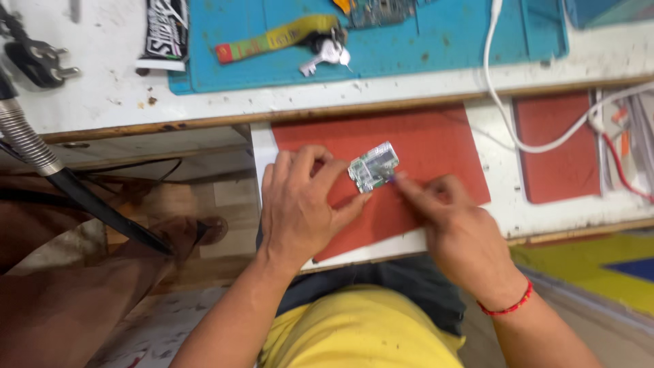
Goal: The person scrubs a small circuit board with a toothbrush on a red mat. They then use a hot air gun to heat the board and finish by scrubbing it again with the toothbrush.
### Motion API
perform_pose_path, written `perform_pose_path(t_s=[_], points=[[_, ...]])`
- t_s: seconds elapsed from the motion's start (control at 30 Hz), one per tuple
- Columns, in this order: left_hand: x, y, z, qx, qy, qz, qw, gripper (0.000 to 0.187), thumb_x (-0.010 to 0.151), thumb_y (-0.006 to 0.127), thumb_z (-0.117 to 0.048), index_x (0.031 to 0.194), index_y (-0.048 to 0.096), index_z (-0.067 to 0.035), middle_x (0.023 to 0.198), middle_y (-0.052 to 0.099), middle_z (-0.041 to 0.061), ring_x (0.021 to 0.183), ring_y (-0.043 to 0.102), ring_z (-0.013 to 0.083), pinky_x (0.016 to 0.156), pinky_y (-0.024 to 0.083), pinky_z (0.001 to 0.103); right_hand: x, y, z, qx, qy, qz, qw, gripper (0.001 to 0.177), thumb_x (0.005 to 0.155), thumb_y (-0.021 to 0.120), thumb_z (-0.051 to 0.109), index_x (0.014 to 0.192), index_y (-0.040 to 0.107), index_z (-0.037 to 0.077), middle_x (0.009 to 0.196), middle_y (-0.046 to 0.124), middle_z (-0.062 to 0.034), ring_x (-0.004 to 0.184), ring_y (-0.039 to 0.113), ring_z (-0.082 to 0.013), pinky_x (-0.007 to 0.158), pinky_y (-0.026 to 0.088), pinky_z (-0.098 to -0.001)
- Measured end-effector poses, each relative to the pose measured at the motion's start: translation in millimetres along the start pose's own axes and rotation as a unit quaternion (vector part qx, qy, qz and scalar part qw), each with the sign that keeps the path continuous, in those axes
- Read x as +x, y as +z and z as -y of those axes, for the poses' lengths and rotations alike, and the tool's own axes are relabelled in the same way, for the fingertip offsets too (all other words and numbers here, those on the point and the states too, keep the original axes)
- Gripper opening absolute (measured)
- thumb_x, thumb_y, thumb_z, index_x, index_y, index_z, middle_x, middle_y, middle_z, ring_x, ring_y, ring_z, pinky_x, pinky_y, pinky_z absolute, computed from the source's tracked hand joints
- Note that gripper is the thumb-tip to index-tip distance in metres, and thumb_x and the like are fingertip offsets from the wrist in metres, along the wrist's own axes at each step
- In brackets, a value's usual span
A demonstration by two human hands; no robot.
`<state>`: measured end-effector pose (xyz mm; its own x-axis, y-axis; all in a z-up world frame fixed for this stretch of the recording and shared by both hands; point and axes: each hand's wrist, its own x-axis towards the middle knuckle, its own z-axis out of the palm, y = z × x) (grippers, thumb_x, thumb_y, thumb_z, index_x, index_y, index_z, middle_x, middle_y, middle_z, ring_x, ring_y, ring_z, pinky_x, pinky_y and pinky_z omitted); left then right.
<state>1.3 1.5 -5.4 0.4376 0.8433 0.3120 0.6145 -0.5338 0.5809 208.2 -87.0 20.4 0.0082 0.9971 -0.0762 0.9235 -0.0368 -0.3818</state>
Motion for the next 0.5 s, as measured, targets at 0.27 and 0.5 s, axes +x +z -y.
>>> perform_pose_path(t_s=[0.27,0.5], points=[[-9.6,1.6,-2.3,0.01,0.011,0.004,1.0,0.045,0.071,0.091,-0.034,0.106,0.075,-0.012,0.109,0.061,0.004,0.097,0.055,0.0285,0.08,0.04,0.045,2.8,-0.7,-14.3,-0.013,-0.022,0.005,1.0,0.065,0.084,0.059,-0.003,0.142,0.063,0.026,0.102,0.063,-0.0135,0.072,0.066,-0.0378,0.063,0.054,-0.0474],[-8.1,0.9,-0.1,-0.004,0.001,-0.005,1.0,0.049,0.07,0.091,-0.035,0.109,0.074,-0.011,0.108,0.061,0.004,0.098,0.055,0.0265,0.082,0.041,0.044,6.0,-1.4,-1.0,0.009,-0.055,0.036,0.998,0.063,0.081,0.059,-0.003,0.139,0.063,0.021,0.101,0.064,-0.0142,0.069,0.066,-0.0375,0.059,0.053,-0.0469]])
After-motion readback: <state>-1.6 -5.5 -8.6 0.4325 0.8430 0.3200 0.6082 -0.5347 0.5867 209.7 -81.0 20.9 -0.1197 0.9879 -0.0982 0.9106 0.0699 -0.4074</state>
